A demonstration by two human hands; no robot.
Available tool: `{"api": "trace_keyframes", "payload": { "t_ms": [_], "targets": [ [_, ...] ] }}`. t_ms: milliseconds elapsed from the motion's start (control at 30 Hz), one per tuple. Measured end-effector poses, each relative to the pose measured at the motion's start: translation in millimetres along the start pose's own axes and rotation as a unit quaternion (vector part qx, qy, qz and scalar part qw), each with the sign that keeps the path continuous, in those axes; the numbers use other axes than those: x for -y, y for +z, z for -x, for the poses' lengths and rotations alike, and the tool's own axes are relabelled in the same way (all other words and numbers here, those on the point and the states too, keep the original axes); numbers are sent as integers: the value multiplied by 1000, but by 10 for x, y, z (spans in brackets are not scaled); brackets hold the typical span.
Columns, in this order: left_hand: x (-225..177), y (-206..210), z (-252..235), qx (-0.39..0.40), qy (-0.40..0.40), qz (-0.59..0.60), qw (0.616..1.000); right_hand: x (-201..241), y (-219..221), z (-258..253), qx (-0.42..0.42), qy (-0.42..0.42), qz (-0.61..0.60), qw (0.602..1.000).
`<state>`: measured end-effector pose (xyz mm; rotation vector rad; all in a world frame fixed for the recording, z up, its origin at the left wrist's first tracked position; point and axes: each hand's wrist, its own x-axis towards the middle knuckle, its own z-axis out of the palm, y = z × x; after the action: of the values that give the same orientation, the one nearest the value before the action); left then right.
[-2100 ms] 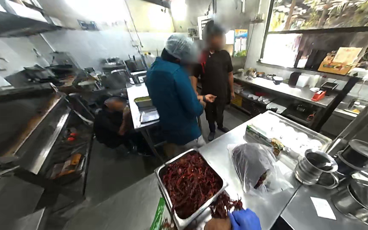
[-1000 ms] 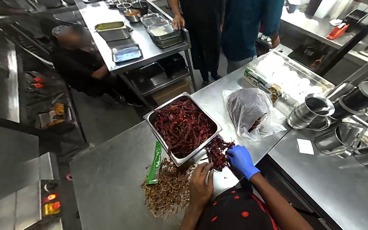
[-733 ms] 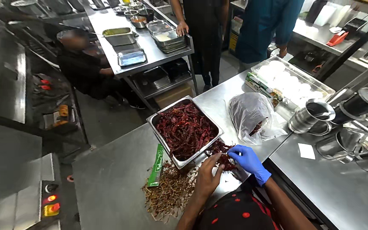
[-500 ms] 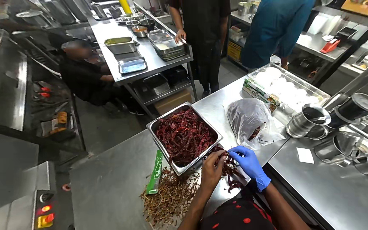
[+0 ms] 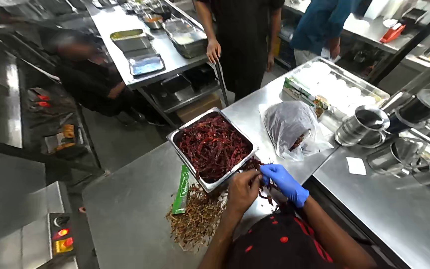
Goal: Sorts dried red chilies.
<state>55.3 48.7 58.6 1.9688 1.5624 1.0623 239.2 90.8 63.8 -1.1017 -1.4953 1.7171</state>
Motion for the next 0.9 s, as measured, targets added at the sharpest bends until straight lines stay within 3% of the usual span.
{"api": "trace_keyframes", "payload": {
  "t_ms": [100,167,200,267,333,367,433,467,500,567,600,633,667,700,767,833,900],
  "targets": [
    [-111,-15,-57,-19,29,-46,998,64,-44,-121,11,-15,-16,1000],
    [-161,57,-64,-42,65,-129,989,30,-17,-220,-41,-61,93,993],
    [-179,94,-67,-44,81,-170,981,14,20,-234,-85,-103,191,973],
    [-181,142,-62,-39,100,-225,968,-63,101,-194,-158,-213,403,876],
    [-128,141,-59,-30,106,-221,969,-62,161,-164,-192,-272,519,787],
    [-91,127,-53,-21,96,-183,978,-43,178,-167,-199,-278,548,763],
    [3,63,-18,25,21,-4,999,-89,167,-178,-199,-281,557,756],
    [60,38,10,53,-38,129,989,-122,153,-181,-197,-281,528,777],
    [112,42,30,69,-98,269,956,-132,143,-167,-191,-265,470,820],
    [156,137,10,79,-172,496,848,-10,122,-49,-150,-165,221,950],
    [151,203,-14,83,-185,580,789,91,110,74,-109,-112,59,986],
    [142,269,-52,83,-188,644,736,124,100,141,-69,-88,-101,989],
    [137,313,-80,75,-191,682,702,102,80,148,-33,-98,-244,964],
    [149,330,-93,60,-199,687,696,58,36,110,-5,-121,-351,928],
    [201,291,-74,21,-212,611,762,-28,-174,-21,17,-153,-438,886],
    [223,105,-17,12,-198,447,872,-44,-408,-15,-18,-156,-358,920],
    [259,-105,-97,-2,-169,348,922,-141,-611,80,-55,-112,-220,968]
  ]
}}
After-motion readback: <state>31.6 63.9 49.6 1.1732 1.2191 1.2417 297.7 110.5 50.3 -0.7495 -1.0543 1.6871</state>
